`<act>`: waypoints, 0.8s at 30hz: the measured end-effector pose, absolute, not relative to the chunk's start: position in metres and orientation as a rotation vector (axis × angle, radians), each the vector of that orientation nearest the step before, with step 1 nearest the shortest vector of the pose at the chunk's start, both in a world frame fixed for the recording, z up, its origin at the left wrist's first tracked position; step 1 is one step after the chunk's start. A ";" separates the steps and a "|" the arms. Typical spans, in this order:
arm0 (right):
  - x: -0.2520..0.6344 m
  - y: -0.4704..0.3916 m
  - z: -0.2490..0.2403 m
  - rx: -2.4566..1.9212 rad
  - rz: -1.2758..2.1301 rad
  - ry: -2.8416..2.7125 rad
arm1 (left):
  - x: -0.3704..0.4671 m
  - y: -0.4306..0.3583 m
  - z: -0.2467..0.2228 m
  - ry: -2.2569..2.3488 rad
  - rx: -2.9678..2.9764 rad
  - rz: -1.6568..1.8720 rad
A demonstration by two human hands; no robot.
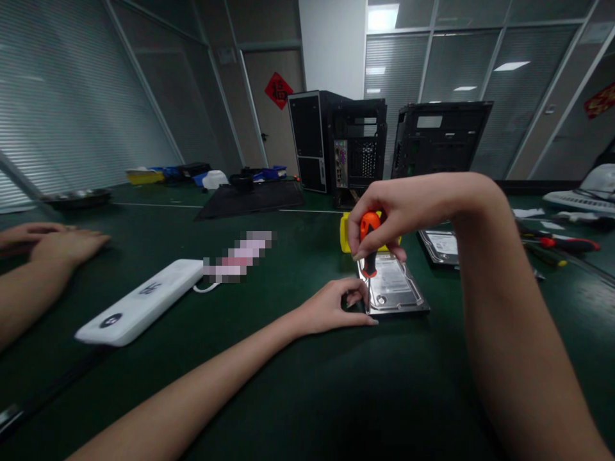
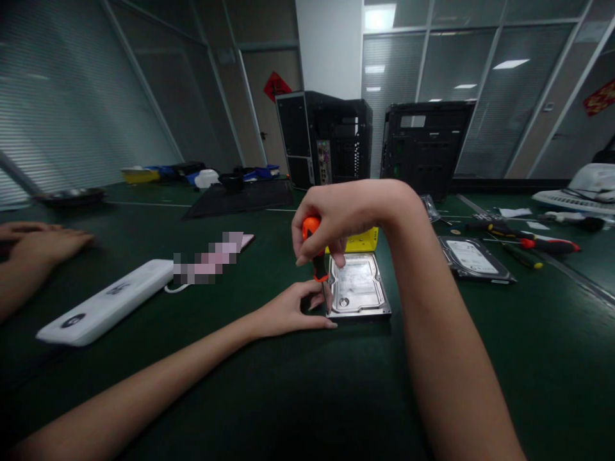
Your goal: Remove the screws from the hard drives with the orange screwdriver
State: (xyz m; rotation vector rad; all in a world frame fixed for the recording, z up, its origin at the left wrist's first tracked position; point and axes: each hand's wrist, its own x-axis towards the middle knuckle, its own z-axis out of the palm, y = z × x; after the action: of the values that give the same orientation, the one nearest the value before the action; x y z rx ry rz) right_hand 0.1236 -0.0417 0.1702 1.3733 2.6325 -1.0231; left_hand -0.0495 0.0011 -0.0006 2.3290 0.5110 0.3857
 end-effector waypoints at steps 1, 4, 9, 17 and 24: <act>0.123 -0.042 0.170 1.370 -1.023 2.632 | -0.049 0.001 -0.001 0.511 2.332 0.386; 0.123 -0.041 0.170 1.360 -1.027 2.639 | -0.049 0.001 0.000 0.519 2.342 0.389; 0.121 -0.042 0.170 1.385 -1.037 2.616 | -0.048 0.000 0.000 0.545 2.348 0.401; 0.119 -0.042 0.171 1.443 -1.045 2.578 | -0.047 0.001 -0.002 0.515 2.363 0.382; 0.120 -0.042 0.170 1.527 -1.065 2.518 | -0.047 0.002 -0.002 0.499 2.407 0.358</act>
State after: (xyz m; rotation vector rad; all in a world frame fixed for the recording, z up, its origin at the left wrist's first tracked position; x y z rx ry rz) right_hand 0.1197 -0.0416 0.1703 1.5272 2.5182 -1.0647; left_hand -0.0472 0.0018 -0.0019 2.4069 0.4993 0.3580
